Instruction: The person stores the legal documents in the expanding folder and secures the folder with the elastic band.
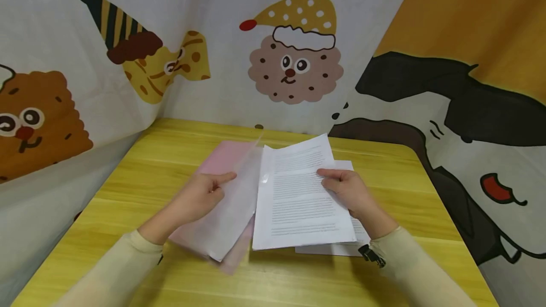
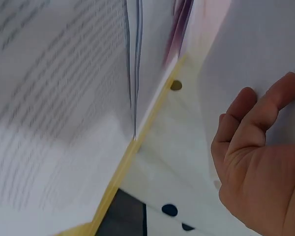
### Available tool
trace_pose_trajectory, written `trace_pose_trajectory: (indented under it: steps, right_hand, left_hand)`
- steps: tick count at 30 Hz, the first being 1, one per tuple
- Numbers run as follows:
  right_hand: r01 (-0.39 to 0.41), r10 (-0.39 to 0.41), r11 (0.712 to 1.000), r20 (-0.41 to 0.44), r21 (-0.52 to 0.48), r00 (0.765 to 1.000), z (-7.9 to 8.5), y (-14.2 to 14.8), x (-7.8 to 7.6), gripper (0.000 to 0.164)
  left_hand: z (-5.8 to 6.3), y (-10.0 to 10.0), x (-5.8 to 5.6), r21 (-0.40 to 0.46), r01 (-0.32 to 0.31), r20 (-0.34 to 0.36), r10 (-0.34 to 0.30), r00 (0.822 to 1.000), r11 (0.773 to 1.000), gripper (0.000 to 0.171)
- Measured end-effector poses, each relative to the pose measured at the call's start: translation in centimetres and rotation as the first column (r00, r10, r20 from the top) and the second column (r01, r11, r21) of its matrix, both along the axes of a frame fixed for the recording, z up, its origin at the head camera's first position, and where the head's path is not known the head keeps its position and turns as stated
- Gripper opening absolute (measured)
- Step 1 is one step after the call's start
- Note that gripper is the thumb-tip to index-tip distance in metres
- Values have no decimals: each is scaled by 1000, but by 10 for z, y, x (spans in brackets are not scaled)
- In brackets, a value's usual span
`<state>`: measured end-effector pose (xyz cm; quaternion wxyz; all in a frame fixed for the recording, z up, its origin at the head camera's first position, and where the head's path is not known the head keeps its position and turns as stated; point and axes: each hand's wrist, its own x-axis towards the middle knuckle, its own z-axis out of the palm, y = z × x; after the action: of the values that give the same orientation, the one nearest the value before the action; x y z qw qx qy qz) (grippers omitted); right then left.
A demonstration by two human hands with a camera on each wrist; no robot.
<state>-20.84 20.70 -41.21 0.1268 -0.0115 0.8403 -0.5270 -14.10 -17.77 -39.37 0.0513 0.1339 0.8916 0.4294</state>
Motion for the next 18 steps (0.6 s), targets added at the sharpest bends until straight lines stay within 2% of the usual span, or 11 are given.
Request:
trace_pose_trajectory:
  steps: [7,12,18]
  right_hand:
    - [29,-28,998,23,-56,999,-16,-15,3,43]
    - [63,-61,995,36,-78,998,-20,-20,2,42]
    - [52,-52,998,18,-20,998,-27,-14,0,42]
  left_hand:
    - [-19,25,1,-35,-1,22,2,1000,999,50]
    - [-32,38,3,-65,18,19,-17,1000,998,51]
    - [-34,40,7,-49,-14,-20,13,1000,999,51]
